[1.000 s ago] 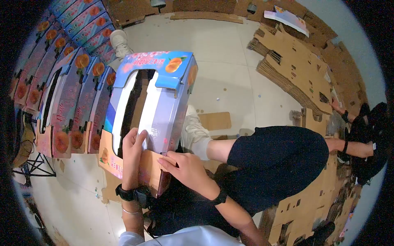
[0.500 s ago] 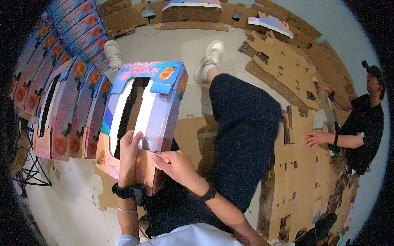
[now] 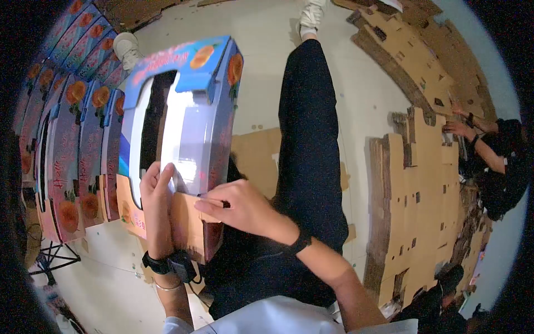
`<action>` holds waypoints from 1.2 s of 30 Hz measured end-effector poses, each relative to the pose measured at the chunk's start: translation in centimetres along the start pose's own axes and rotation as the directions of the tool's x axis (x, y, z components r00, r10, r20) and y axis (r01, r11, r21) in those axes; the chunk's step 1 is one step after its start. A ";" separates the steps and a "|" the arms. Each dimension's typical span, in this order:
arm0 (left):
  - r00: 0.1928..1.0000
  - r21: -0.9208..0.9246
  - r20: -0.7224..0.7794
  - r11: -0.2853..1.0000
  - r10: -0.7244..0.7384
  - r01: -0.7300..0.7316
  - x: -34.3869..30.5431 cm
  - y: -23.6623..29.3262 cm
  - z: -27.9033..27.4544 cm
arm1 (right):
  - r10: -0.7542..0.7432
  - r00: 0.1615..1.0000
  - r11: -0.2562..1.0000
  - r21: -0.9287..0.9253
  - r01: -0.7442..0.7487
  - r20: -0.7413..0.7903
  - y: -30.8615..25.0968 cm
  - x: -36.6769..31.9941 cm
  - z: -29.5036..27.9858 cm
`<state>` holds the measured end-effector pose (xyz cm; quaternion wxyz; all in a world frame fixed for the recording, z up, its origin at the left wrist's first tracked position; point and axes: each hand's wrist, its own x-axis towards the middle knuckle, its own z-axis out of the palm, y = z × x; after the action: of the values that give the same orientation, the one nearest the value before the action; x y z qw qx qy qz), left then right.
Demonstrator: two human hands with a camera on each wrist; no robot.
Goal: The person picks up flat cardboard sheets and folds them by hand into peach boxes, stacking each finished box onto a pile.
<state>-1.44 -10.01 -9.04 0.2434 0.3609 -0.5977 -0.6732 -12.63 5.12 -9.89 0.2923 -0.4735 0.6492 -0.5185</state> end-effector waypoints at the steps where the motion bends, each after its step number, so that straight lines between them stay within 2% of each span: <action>1: 1.000 0.009 0.000 1.000 -0.010 0.010 0.5 0.2 0.3 | 0.030 0.999 0.999 0.043 -0.030 0.012 -0.3 0.3 -0.8; 2: 0.999 -0.004 0.027 0.999 0.033 -0.033 1.1 0.4 0.5 | 0.052 0.998 0.995 0.081 -0.055 0.032 -0.3 0.8 -1.4; 3: 0.996 -0.018 0.049 0.997 0.078 -0.078 1.6 0.7 0.8 | -0.004 0.999 0.998 0.064 0.007 -0.034 0.0 1.1 -1.8; 4: 0.995 -0.072 0.065 0.995 0.080 -0.075 1.9 1.1 1.4 | 0.011 0.997 0.995 0.102 -0.003 -0.083 0.3 1.5 -2.1; 6: 0.989 -0.057 0.115 0.995 0.091 -0.085 2.7 1.7 2.1 | 0.122 0.988 0.991 0.067 -0.116 -0.093 -0.6 2.0 -3.8; 8: 0.991 -0.034 0.120 0.997 0.065 -0.062 3.0 1.2 2.4 | 0.134 0.986 0.990 0.058 -0.128 -0.101 0.0 1.8 -4.0; 10: 0.991 -0.027 0.123 0.998 0.058 -0.055 3.5 0.1 2.6 | 0.242 0.963 0.969 0.085 -0.233 -0.120 0.7 1.3 -3.4; 12: 0.990 0.011 0.124 0.997 0.068 -0.070 3.3 -1.4 2.0 | 0.208 0.965 0.977 0.088 -0.196 -0.160 1.4 0.4 -2.4; 13: 0.991 0.043 0.109 0.996 0.072 -0.077 3.1 -1.6 2.0 | 0.298 0.943 0.948 0.162 -0.274 -0.148 1.4 0.0 -2.1; 14: 0.987 -0.017 0.098 0.992 0.126 -0.125 3.0 -2.2 2.3 | 0.381 0.915 0.909 0.232 -0.346 -0.129 1.5 -0.3 -1.8; 15: 0.988 -0.016 0.101 0.993 0.118 -0.117 3.0 -2.5 2.3 | 0.308 0.933 0.945 0.170 -0.278 -0.185 1.7 -0.5 -1.4; 19: 0.984 0.029 0.135 0.993 0.112 -0.117 3.1 -2.5 2.3 | 0.236 0.929 0.970 0.125 -0.208 -0.286 -0.1 -0.7 -1.1; 22: 0.978 0.033 0.137 0.986 0.157 -0.163 3.5 -2.3 2.4 | 0.206 0.937 0.978 0.086 -0.189 -0.282 -1.0 -0.4 -1.7; 24: 0.975 0.029 0.127 0.981 0.185 -0.190 3.6 -2.1 2.6 | 0.188 0.956 0.976 0.150 -0.157 -0.224 -1.2 0.2 -2.1; 27: 0.983 0.013 0.079 0.986 0.165 -0.166 3.3 -2.3 2.8 | 0.122 0.961 0.981 0.174 -0.080 -0.246 -0.1 0.2 -1.8; 29: 0.991 0.129 0.067 0.984 0.119 -0.127 2.9 -2.1 2.4 | 0.167 0.953 0.965 0.242 -0.104 -0.254 -0.1 -0.2 -1.4; 30: 0.992 0.112 0.075 0.987 0.106 -0.114 2.7 -1.6 2.5 | 0.202 0.946 0.946 0.300 -0.122 -0.252 -0.2 -0.3 -1.3; 31: 0.988 0.102 0.104 0.987 0.112 -0.122 2.7 -1.4 2.4 | 0.144 0.943 0.967 0.243 -0.070 -0.301 0.4 -0.5 -1.1; 32: 0.985 0.086 0.127 0.988 0.120 -0.132 2.7 -1.4 2.4 | 0.150 0.943 0.972 0.221 -0.085 -0.298 0.1 -0.4 -1.1; 34: 0.985 0.055 0.143 0.993 0.092 -0.101 2.7 -1.2 2.7 | 0.319 0.924 0.915 0.321 -0.243 -0.209 -0.8 -0.8 -1.8; 36: 0.987 0.034 0.150 0.997 0.061 -0.067 2.3 -1.2 3.0 | 0.352 0.923 0.901 0.324 -0.290 -0.155 -0.5 -0.9 -2.8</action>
<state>-5.11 -9.64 -10.56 0.2123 0.2949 -0.6386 -0.6783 -14.56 7.08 -8.72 0.3714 -0.2533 0.6611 -0.6007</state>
